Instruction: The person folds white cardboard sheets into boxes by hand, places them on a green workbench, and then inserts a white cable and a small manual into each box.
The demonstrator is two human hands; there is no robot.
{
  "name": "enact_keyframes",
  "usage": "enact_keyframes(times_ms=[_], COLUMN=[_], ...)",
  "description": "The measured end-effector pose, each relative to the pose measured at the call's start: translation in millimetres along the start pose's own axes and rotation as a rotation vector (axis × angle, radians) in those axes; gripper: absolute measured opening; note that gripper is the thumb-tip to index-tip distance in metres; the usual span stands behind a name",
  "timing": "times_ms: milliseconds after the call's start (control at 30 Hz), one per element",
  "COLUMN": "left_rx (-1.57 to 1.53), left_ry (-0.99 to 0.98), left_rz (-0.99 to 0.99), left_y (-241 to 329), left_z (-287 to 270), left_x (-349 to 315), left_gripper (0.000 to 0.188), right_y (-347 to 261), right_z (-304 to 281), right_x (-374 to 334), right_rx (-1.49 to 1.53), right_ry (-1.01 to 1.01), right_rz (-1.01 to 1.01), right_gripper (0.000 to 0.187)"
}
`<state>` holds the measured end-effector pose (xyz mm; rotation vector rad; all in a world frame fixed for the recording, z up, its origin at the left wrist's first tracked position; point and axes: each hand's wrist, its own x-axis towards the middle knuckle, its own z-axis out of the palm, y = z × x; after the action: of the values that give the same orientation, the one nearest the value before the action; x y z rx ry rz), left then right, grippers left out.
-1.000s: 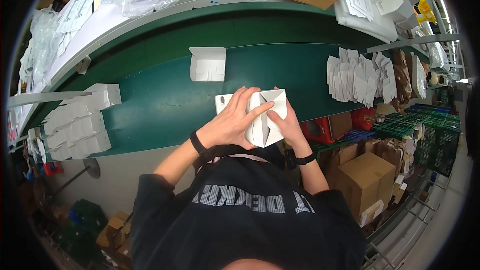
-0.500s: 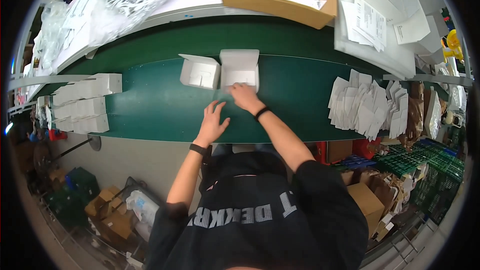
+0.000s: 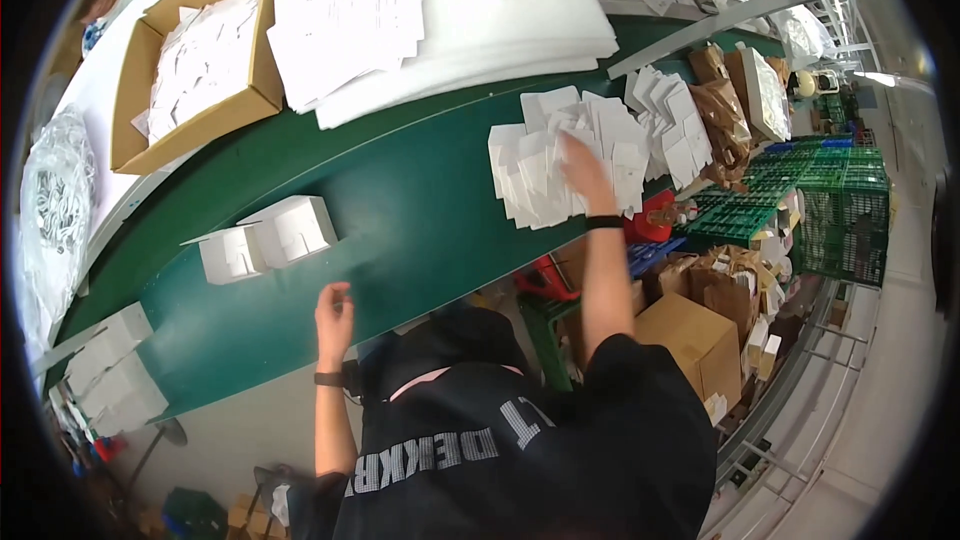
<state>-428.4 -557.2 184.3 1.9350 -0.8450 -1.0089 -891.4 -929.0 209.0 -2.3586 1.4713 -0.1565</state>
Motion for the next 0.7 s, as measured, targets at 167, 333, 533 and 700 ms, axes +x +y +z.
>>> enact_keyframes(times_ms=[167,333,533,700], left_rx=[0.155,0.193,0.047,-0.863], left_ry=[-0.253,-0.391,-0.416,-0.603], left_rz=[0.159,0.226,0.349,0.011], left_y=[49,96,137,150], left_z=[37,73,84,111], left_x=[0,23,38,34], left_gripper=[0.027,0.031,0.031,0.048], right_y=[73,90,52,-124], right_z=[-25,-22,-63,-69], right_x=[-41,-39,-20,-51], right_rx=[-0.346,-0.259,0.086,1.281], right_ry=[-0.214,-0.096,-0.264,0.306], right_rz=[0.178,0.024,0.132,0.229], right_gripper=[0.096,0.084,0.058,0.033])
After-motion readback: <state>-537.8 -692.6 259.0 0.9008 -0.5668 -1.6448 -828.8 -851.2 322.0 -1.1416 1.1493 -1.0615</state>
